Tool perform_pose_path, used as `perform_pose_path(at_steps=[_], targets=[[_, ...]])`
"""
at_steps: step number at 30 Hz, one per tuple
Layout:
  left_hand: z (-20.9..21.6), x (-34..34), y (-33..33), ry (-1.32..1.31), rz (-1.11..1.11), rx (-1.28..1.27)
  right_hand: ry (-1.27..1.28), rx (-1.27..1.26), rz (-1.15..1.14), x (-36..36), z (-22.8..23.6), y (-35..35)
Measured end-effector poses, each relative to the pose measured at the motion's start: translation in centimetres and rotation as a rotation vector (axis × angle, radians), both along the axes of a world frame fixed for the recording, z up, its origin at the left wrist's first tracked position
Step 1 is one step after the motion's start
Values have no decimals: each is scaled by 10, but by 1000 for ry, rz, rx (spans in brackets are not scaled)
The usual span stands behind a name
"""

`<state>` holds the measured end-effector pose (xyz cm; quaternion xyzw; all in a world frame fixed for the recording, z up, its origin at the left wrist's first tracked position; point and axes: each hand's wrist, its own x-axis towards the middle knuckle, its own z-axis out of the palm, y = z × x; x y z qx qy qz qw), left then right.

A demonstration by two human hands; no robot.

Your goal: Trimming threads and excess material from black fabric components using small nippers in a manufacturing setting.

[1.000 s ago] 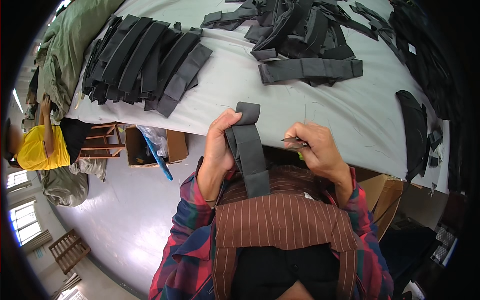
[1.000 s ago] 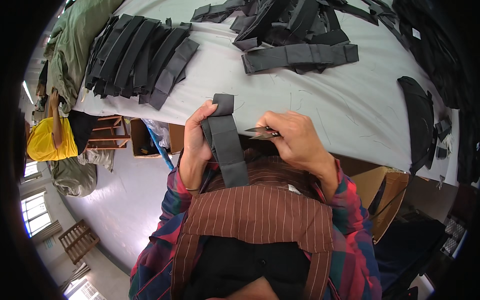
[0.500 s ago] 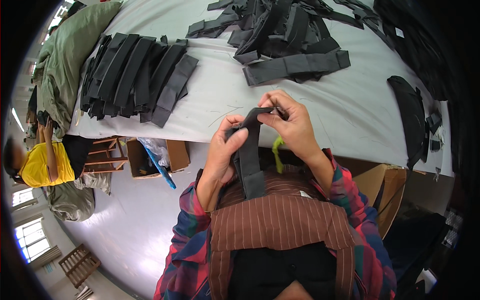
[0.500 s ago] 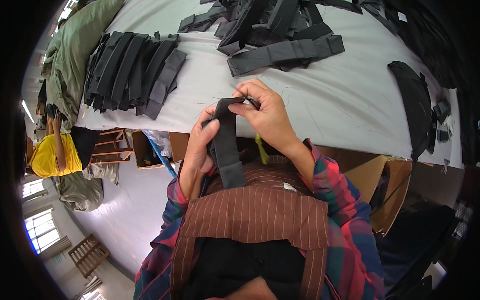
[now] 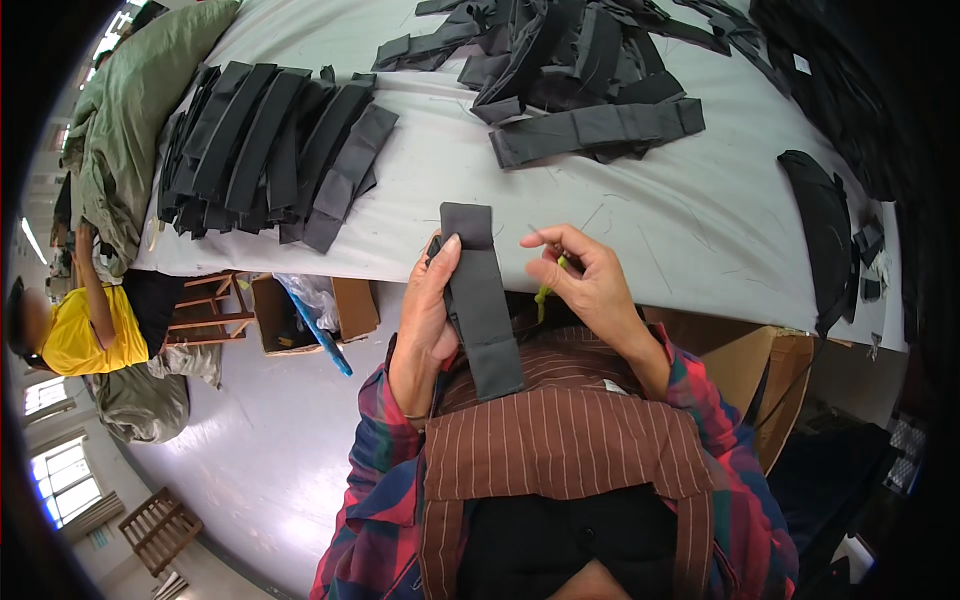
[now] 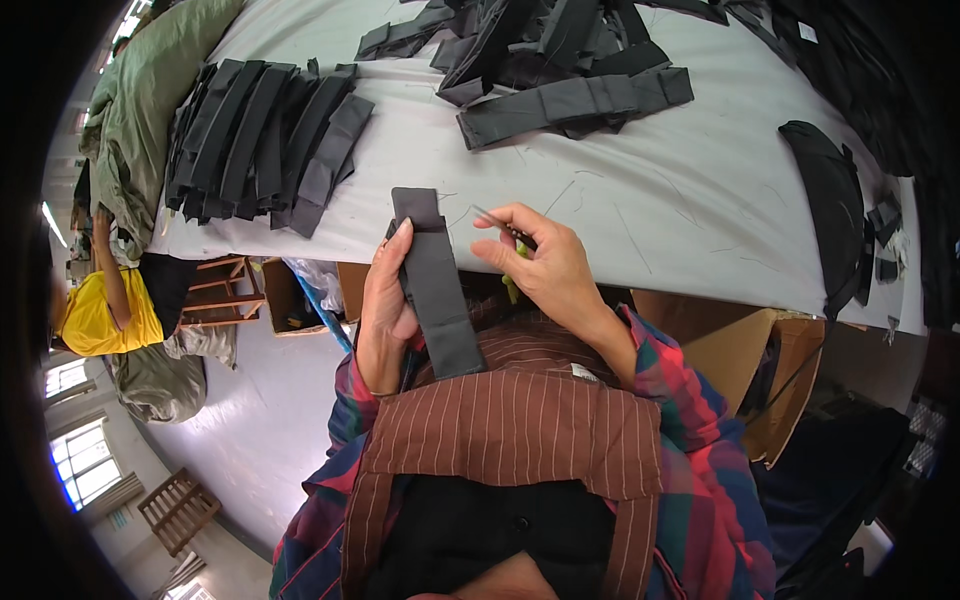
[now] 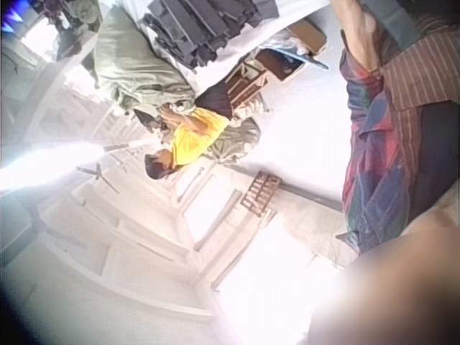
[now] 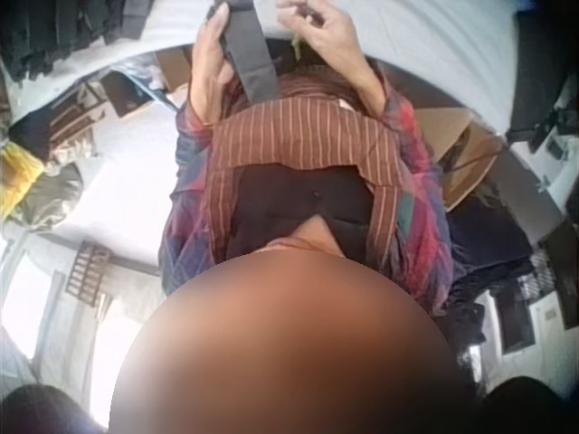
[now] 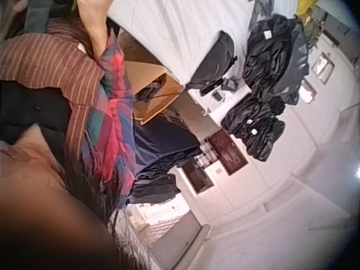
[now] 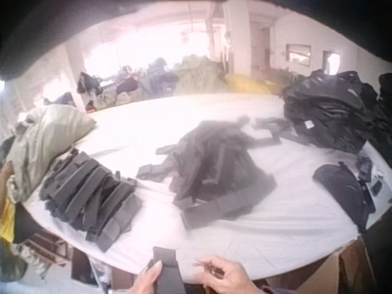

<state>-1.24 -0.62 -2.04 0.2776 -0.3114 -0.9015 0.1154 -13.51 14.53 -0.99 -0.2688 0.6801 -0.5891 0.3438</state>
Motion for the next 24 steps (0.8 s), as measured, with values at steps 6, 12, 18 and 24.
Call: perform_pose_path(at_steps=[6,12,18,24], targets=[[-7,-2,3,24,73,-4,-70,-81,3,9,-9,4],[-13,-1,4,93,41,14,-36,-86,68,12,-4,4],[-6,-5,8,32,87,47,33,-160,36,16,-2,0],[-10,-5,6,31,77,57,-80,-157,15,14,-5,0]])
